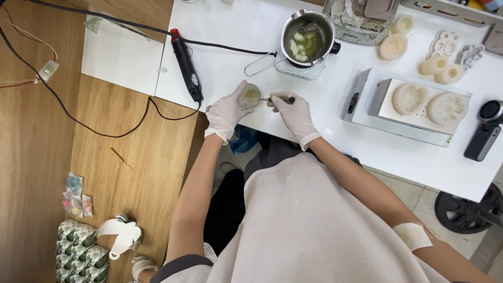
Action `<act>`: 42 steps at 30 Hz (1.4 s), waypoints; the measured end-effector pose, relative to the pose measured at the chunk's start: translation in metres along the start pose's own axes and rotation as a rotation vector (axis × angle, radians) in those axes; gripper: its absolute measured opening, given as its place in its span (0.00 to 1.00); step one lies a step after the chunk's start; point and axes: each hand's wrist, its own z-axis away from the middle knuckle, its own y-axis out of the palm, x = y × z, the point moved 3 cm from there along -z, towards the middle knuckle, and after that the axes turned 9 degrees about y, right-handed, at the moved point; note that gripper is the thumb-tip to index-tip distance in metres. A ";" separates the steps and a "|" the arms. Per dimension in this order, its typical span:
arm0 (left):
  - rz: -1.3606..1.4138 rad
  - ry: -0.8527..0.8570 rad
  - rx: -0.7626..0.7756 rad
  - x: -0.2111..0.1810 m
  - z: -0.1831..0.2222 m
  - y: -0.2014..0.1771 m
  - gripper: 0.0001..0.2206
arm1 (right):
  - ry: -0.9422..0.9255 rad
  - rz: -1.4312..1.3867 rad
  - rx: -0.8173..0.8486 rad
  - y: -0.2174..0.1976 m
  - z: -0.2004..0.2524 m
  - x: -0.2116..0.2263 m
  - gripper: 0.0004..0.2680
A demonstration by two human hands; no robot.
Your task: Cleaning a glass cup with paper towels and inspecting wax candle molds in a studio.
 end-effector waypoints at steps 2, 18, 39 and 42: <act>0.000 -0.010 -0.014 -0.002 0.001 -0.001 0.45 | -0.016 0.007 -0.005 0.000 0.001 -0.001 0.08; 0.033 0.012 -0.101 0.003 -0.003 0.009 0.44 | -1.046 1.418 -0.035 0.003 0.041 0.011 0.16; 0.086 -0.031 -0.071 -0.005 0.004 0.001 0.41 | 0.077 -0.104 -0.003 -0.002 0.027 -0.006 0.10; 0.154 -0.074 -0.156 -0.008 0.011 -0.001 0.39 | 0.069 0.014 -0.017 -0.016 0.009 -0.047 0.10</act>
